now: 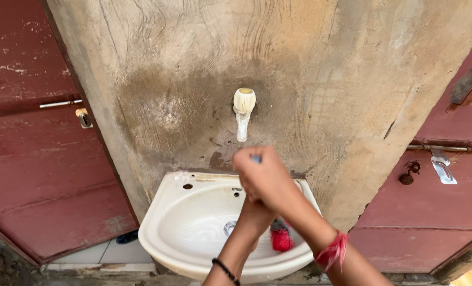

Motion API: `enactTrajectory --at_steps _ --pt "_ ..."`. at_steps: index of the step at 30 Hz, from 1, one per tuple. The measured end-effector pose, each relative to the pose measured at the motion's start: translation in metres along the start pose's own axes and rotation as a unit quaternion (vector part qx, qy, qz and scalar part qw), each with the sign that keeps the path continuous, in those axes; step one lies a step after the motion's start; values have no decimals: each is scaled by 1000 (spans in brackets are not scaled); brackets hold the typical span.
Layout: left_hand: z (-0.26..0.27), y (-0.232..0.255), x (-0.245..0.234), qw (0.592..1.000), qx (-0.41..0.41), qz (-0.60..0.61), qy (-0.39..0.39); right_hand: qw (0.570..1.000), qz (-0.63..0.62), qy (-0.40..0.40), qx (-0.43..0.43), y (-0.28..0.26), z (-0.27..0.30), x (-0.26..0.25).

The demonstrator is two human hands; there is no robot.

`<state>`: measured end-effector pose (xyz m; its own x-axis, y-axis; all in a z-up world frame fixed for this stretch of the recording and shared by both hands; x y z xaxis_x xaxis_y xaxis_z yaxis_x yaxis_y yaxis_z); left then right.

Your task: The person scrubs the interior of a wall-mounted sink and the base of a faucet using a brush with red bristles.

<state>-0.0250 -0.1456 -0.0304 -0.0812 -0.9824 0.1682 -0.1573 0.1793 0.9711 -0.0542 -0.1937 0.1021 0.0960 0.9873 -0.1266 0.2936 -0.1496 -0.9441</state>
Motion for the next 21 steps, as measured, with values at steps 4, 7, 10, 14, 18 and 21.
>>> enactTrajectory --at_steps 4,7,10,14,18,21 --pt "-5 47 -23 986 8 -165 22 973 -229 13 -16 -16 4 11" --pt "5 82 -52 943 14 -330 35 925 -379 29 6 -17 15 14" --pt "4 93 -40 929 -2 -369 37 932 -361 23 15 -24 11 1" --pt "5 62 16 992 35 -114 44 993 -111 -27 -5 -42 1 -16" --pt "-15 49 17 982 167 -42 79 993 -111 -38 2 -60 -6 -9" --pt "-26 59 -26 959 246 -119 77 972 -232 -32 -1 -59 1 15"
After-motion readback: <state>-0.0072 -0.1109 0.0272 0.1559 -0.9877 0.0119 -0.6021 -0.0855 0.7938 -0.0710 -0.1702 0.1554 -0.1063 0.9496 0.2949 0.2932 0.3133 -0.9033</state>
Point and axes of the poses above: each hand's wrist, its own z-axis away from the middle knuckle, its own x-axis out of the palm, y = z × x, the point moved 2 cm from there along -z, towards the middle knuckle, and after that the axes turned 11 degrees about y, right-handed, at the moved point
